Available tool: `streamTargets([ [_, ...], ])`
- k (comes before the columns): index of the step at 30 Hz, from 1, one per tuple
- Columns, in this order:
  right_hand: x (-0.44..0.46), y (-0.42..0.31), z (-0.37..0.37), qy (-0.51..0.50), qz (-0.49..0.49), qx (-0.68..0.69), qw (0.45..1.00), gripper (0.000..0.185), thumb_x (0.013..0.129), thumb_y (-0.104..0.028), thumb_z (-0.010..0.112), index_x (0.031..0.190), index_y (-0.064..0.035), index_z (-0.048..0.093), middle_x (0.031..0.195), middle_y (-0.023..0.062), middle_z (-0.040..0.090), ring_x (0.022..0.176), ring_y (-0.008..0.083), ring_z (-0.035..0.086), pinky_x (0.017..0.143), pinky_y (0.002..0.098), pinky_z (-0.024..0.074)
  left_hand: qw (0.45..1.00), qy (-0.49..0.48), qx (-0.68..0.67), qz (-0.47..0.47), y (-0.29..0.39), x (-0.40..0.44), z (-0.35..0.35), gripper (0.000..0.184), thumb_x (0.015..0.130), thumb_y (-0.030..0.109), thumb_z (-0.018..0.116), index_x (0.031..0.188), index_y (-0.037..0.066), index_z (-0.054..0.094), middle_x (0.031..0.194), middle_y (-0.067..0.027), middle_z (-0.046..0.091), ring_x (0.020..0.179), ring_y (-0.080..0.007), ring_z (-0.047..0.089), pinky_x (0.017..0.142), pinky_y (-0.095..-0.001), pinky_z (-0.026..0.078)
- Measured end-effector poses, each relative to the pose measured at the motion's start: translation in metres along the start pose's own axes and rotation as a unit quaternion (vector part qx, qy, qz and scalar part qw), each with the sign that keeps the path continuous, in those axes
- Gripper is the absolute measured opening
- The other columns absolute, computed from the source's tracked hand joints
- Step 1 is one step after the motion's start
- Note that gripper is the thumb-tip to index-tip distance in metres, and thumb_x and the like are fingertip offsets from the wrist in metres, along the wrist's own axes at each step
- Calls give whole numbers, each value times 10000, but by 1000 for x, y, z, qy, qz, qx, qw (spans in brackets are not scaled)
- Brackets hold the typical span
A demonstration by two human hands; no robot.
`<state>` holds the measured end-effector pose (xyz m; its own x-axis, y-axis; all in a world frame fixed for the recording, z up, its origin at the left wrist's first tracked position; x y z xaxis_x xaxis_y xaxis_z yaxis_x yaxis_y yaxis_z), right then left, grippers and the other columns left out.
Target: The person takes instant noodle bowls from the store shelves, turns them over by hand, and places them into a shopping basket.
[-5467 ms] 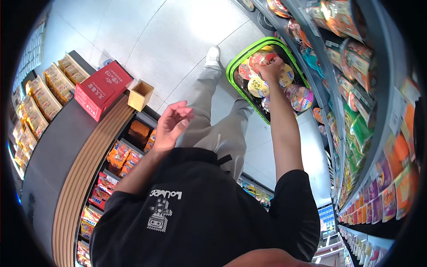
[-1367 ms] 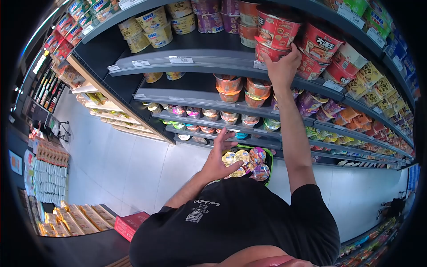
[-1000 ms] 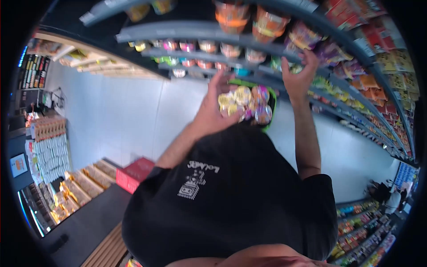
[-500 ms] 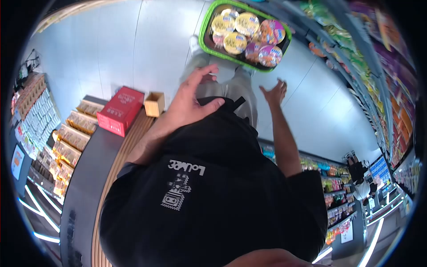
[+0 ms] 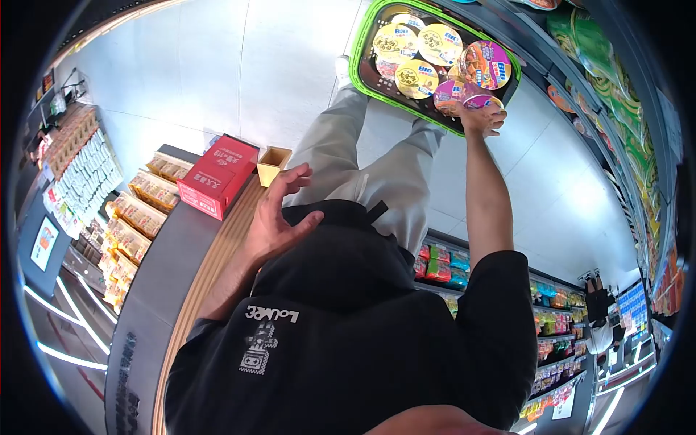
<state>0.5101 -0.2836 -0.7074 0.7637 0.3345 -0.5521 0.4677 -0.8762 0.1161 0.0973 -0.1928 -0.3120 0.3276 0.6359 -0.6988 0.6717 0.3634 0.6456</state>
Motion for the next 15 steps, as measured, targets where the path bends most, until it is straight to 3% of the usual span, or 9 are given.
streamTargets([
  [1,-6,2,-7,25,0,17,1000,1245,481,-536,904,1415,-41,246,1420,185,312,1313,394,367,1075,625,329,1000,-4,6,4,3,2,1,773,776,22,774,1453,22,402,1372,-167,548,1221,-271,586,1059,-419,453],
  [4,-22,22,-21,3,23,132,991,1187,482,-512,898,1396,-36,309,1387,182,366,1305,391,381,1095,555,341,999,-13,5,33,23,10,5,756,787,30,774,1450,24,410,1358,-155,555,1215,-268,586,1062,-417,448],
  [5,-16,40,-9,24,-16,188,982,1116,478,-524,906,1371,-99,388,1377,182,419,1320,398,385,1100,536,354,999,-16,2,51,32,11,7,748,791,29,773,1448,25,415,1349,-149,560,1213,-265,585,1066,-416,445],
  [7,-4,86,35,-38,19,329,943,1062,569,-533,887,1392,-80,391,1437,168,403,1341,377,392,1095,522,369,996,-20,-16,80,47,11,11,746,790,28,773,1447,25,419,1344,-143,562,1211,-259,583,1064,-412,445],
  [8,5,104,57,-68,23,426,902,1008,624,-529,868,1391,-67,404,1455,152,403,1331,367,419,1099,511,372,994,-27,-30,103,56,11,12,744,790,27,773,1446,25,422,1340,-138,565,1208,-253,582,1061,-408,445],
  [11,-98,71,-63,-240,67,570,783,905,749,-489,793,1416,-21,397,1479,125,419,1323,346,467,1110,468,390,990,-26,-22,139,86,6,15,742,783,31,778,1441,40,434,1319,-128,573,1211,-246,571,1041,-404,448],
  [12,-112,75,-87,-234,62,576,781,905,749,-489,793,1416,-21,397,1479,125,419,1323,346,467,1110,468,390,987,-27,-18,158,98,5,15,739,781,33,780,1437,45,439,1308,-125,578,1212,-246,568,1036,-405,448],
  [14,-156,52,-135,-397,-97,707,577,913,797,-465,744,1486,-29,334,1500,129,425,1345,340,471,1124,455,394,982,-30,-16,185,116,3,16,787,755,56,810,1443,56,429,1335,-128,551,1241,-254,546,1040,-416,444],
  [15,-182,50,-173,-433,-101,731,518,794,851,-300,701,1502,-33,333,1470,131,481,1338,299,492,1128,458,389,978,-17,-19,208,132,0,15,849,731,70,833,1461,64,400,1367,-134,518,1258,-266,532,1046,-419,441],
])
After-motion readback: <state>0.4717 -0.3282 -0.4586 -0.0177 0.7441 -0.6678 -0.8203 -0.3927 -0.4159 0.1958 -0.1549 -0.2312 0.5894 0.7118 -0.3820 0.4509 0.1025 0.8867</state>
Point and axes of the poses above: each hand's wrist, its own x-axis towards the middle knuckle, its own z-axis out of the palm, y = z × x, the point moved 7 cm from there along x, towards the middle knuckle
